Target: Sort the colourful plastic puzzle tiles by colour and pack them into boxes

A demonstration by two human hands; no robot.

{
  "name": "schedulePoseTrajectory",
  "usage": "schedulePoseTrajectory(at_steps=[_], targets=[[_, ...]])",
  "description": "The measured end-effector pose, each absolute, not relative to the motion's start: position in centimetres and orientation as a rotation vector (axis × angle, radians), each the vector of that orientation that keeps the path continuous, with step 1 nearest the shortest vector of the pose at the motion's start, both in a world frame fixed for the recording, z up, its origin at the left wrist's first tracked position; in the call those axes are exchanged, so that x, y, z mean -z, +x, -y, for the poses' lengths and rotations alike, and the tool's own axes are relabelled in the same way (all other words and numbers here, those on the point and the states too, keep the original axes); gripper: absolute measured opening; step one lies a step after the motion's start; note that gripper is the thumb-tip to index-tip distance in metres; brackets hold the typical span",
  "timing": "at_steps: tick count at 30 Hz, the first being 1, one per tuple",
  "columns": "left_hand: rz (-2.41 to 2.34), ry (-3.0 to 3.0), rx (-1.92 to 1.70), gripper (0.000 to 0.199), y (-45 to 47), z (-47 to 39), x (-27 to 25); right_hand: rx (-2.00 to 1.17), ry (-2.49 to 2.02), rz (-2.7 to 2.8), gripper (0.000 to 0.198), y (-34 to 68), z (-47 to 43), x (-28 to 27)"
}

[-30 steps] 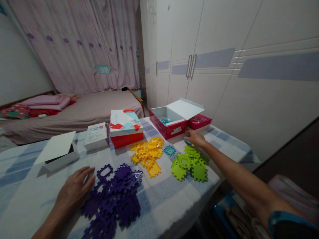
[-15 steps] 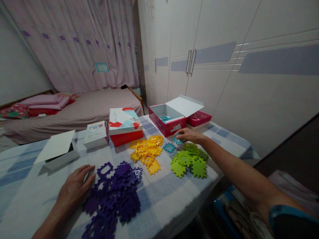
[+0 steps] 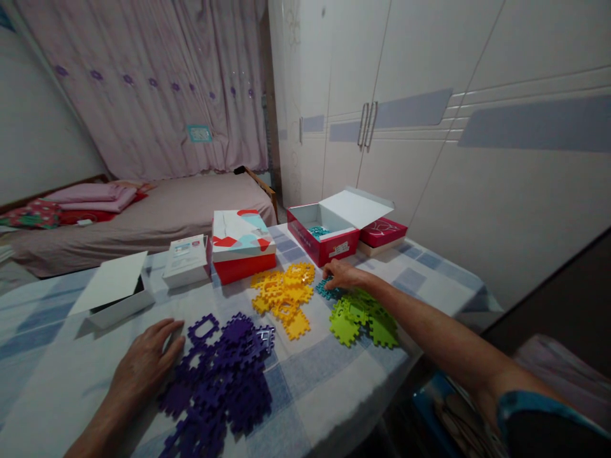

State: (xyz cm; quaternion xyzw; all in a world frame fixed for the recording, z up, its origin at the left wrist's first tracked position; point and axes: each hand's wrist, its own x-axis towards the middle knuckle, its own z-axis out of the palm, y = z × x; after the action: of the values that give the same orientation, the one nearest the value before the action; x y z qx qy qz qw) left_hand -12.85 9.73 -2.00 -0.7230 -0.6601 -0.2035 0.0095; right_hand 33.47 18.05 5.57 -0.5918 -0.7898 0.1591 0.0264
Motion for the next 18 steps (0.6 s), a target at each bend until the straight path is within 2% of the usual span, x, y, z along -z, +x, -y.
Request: schedulePoseTrajectory(at_steps=[8, 13, 18], targets=[[2.056, -2.250, 0.655, 0.046, -12.41, -9.55, 1.67, -0.525, -1.826, 2.453, 0.030, 33.07, -17.91, -6.04], [2.071, -2.256, 0.634, 0.051, -12.20, -9.43, 1.32, -0.553, -1.850, 2.485, 0.023, 32.76, -17.99, -5.97], [2.080, -2.260, 0.612, 0.052, -12.26, -9.44, 1.18, -0.540, -1.834, 2.519, 0.027, 32.53, -17.99, -6.05]])
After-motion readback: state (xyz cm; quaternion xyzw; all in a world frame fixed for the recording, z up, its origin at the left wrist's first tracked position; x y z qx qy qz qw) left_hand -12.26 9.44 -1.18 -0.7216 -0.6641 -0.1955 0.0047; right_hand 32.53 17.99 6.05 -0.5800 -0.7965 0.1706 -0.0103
